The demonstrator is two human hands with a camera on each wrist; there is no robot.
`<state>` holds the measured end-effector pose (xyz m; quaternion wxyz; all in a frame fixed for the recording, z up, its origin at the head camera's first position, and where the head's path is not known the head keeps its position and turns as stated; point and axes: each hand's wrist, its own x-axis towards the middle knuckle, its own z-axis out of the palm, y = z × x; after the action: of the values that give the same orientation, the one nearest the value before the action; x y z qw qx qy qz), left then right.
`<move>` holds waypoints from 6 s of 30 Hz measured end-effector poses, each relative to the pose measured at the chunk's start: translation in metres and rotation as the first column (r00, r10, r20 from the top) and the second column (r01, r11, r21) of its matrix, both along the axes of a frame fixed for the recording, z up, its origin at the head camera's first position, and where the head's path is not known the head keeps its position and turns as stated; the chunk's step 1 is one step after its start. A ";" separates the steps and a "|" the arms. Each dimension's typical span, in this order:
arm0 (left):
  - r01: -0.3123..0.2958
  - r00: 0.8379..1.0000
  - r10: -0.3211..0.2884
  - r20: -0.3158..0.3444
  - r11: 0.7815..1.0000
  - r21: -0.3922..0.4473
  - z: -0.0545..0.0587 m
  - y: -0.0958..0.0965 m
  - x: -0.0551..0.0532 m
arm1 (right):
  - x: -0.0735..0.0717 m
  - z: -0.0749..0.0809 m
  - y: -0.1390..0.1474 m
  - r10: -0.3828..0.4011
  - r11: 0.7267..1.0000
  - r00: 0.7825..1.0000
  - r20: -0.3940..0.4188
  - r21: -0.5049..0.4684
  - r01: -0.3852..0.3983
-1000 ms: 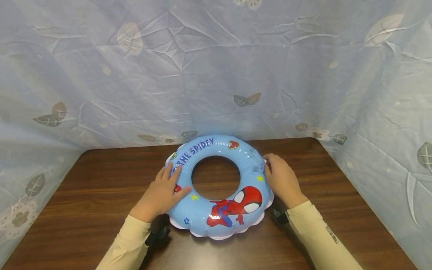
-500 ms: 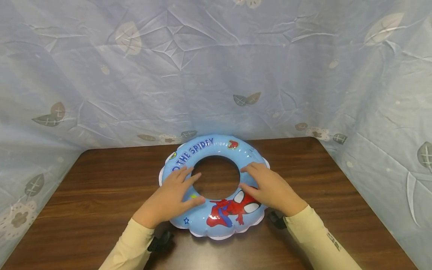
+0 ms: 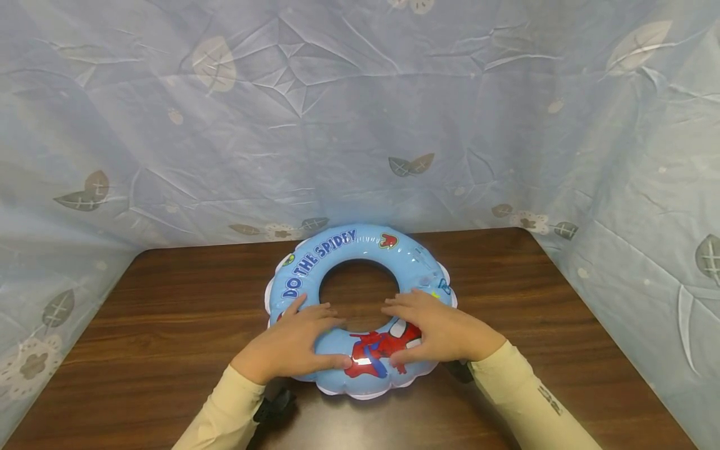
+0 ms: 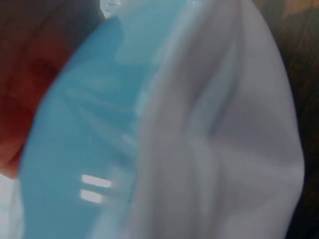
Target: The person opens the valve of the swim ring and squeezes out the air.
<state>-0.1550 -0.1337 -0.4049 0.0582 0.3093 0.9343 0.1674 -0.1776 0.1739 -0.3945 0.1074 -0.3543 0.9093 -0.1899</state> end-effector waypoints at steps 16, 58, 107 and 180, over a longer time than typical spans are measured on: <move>0.007 1.000 -0.006 0.014 0.999 -0.032 0.000 0.003 0.001 | -0.001 -0.008 -0.003 0.043 0.997 0.999 0.002 0.062 -0.043; -0.029 1.000 0.029 0.007 0.996 -0.082 -0.010 0.008 0.000 | -0.001 -0.015 -0.007 0.035 0.994 0.996 0.086 0.102 -0.044; -0.045 0.999 0.047 0.019 0.995 -0.090 -0.012 0.011 0.001 | -0.002 -0.018 -0.009 0.037 0.994 0.996 0.080 0.103 -0.045; -0.039 0.999 0.041 0.023 0.996 -0.076 -0.015 0.014 0.002 | 0.001 -0.018 -0.015 -0.009 0.987 0.986 0.168 0.157 -0.018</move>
<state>-0.1534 -0.1194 -0.4199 0.0780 0.2858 0.9453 0.1367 -0.1768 0.1593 -0.4124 0.2120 -0.3295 0.9084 -0.1462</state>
